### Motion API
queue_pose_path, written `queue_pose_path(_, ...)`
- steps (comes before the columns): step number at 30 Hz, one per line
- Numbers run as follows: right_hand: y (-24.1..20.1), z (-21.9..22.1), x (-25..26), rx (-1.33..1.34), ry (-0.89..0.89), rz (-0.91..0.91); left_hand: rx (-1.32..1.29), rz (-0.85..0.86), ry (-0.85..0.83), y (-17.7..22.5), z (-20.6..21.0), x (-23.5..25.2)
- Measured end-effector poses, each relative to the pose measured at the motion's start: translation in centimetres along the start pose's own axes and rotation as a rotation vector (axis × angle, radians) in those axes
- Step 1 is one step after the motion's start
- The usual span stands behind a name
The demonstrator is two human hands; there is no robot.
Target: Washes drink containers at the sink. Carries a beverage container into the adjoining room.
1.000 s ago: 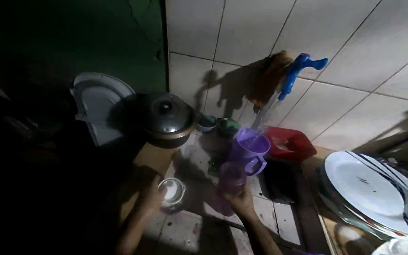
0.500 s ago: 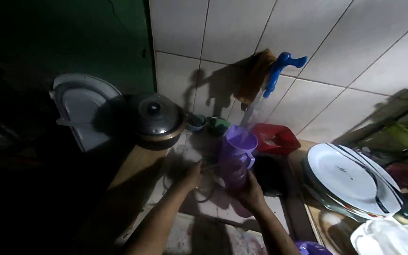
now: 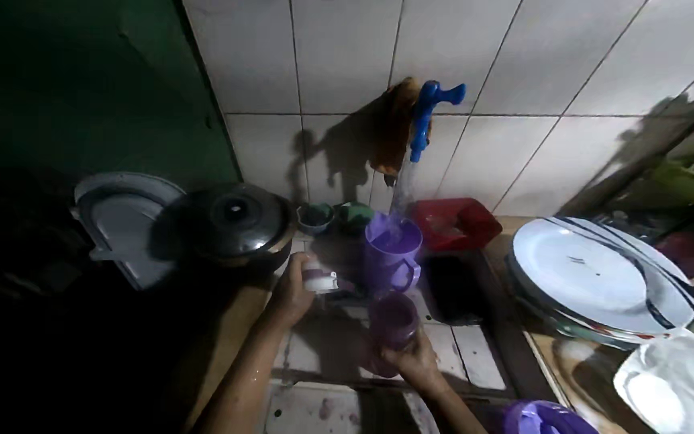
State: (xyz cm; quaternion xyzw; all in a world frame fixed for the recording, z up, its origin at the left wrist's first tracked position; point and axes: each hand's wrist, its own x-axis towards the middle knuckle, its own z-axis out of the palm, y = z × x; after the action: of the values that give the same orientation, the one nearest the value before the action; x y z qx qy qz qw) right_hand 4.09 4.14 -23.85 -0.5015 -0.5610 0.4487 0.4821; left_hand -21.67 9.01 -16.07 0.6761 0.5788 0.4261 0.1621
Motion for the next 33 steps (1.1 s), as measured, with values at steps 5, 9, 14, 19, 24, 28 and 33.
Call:
queue_pose_path(5, -0.3, 0.9, 0.2, -0.176, -0.085, -0.018, 0.038, -0.347, -0.028, 4.3, 0.5, -0.3)
queue_pose_path(9, -2.3, 1.8, 0.7, -0.29, -0.148, 0.079, 0.029, -0.188, -0.183, 7.0, 0.7, -1.6)
queue_pose_path(14, -3.6, 1.9, 0.8, -0.392, -0.207, 0.142, -0.022, -0.032, -0.33, 8.2, 0.4, -2.7)
queue_pose_path(19, -5.4, 2.2, 0.9, -0.558, -0.282, 0.177, 0.065, -0.002, -0.321, 8.7, -0.6, -2.5)
queue_pose_path(24, -6.4, 2.4, 0.8, -0.578, -0.269, 0.178, 0.209, 0.071, -0.294, 10.3, -1.0, -2.8)
queue_pose_path(28, -7.4, 2.3, 1.0, -0.554, -0.253, 0.197, 0.177, 0.035, -0.22, 10.4, -1.3, -2.8)
queue_pose_path(33, -8.2, 2.2, 0.9, -0.54, -0.225, 0.182, 0.171, 0.128, -0.254, 10.1, -2.1, -2.7)
